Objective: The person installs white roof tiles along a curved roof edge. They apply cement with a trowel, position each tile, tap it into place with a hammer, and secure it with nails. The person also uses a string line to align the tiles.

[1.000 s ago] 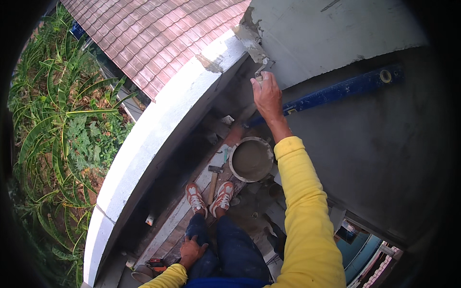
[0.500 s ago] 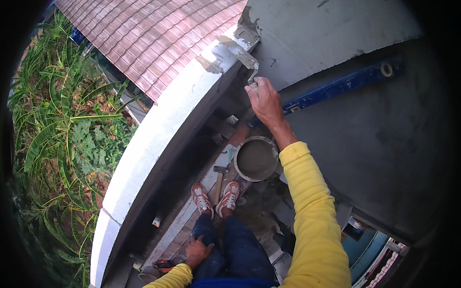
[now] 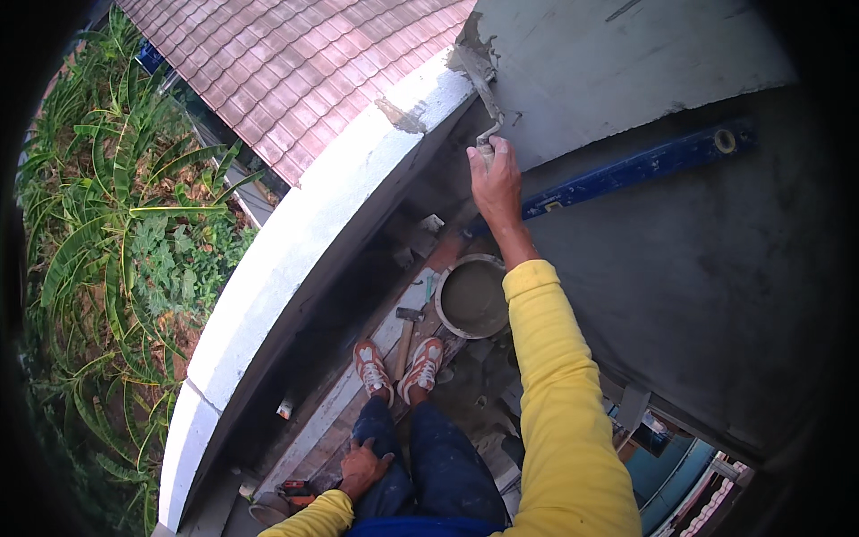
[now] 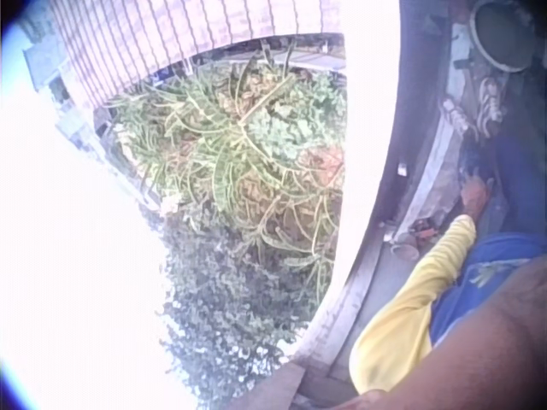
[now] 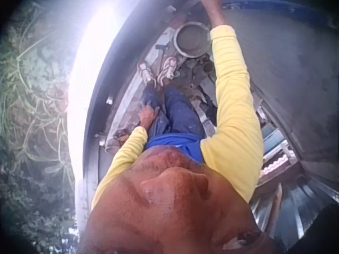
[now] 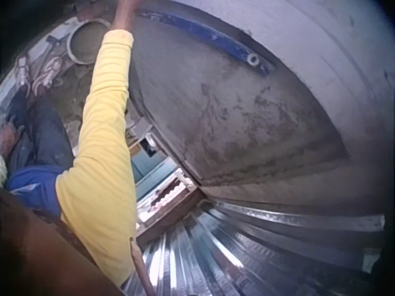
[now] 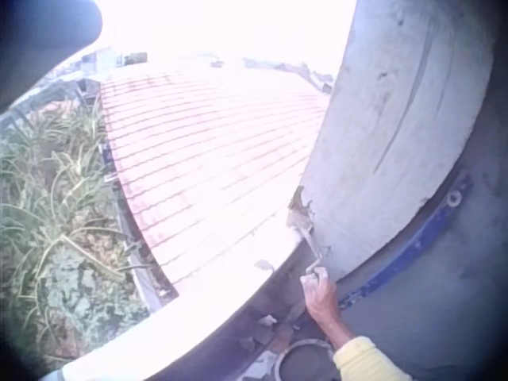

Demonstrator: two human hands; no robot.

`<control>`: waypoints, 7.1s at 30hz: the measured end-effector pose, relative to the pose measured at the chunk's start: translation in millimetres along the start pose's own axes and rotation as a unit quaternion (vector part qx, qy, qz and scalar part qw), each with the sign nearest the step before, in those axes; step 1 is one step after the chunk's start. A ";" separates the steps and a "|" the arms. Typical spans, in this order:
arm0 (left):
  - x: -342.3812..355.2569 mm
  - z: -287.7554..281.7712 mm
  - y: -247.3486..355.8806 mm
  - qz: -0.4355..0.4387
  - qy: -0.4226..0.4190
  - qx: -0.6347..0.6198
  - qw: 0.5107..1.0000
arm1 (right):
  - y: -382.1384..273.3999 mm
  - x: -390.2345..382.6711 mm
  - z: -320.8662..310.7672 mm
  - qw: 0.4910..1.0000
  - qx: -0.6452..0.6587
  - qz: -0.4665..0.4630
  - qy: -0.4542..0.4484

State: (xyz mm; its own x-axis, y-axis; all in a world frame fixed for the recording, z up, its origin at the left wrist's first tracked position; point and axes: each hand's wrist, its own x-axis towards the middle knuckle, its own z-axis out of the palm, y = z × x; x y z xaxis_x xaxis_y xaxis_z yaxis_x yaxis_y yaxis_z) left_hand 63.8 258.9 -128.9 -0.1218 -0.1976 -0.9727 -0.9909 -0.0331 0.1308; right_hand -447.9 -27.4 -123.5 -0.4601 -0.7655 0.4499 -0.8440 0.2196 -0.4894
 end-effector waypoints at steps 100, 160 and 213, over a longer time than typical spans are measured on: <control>-9.5 54.7 27.9 -0.042 0.020 0.045 0.998 | 146.0 -492.3 -20.0 0.832 0.046 0.546 -0.089; 136.6 127.0 -695.4 -0.194 0.340 -0.168 0.905 | -262.7 -666.5 -92.2 0.672 -0.265 0.013 -0.691; -74.8 198.2 -505.5 0.148 0.241 -0.955 0.093 | -502.9 -671.7 98.6 0.434 0.410 0.623 -0.505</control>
State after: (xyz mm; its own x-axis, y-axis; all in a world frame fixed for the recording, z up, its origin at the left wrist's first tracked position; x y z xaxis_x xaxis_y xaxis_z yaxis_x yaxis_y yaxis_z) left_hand 562.3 484.7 -160.2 0.3451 -0.4720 -0.8112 0.9244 0.0215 0.3808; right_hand 312.8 316.7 -253.3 0.2880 -0.3269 -0.9001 0.4590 0.8720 -0.1699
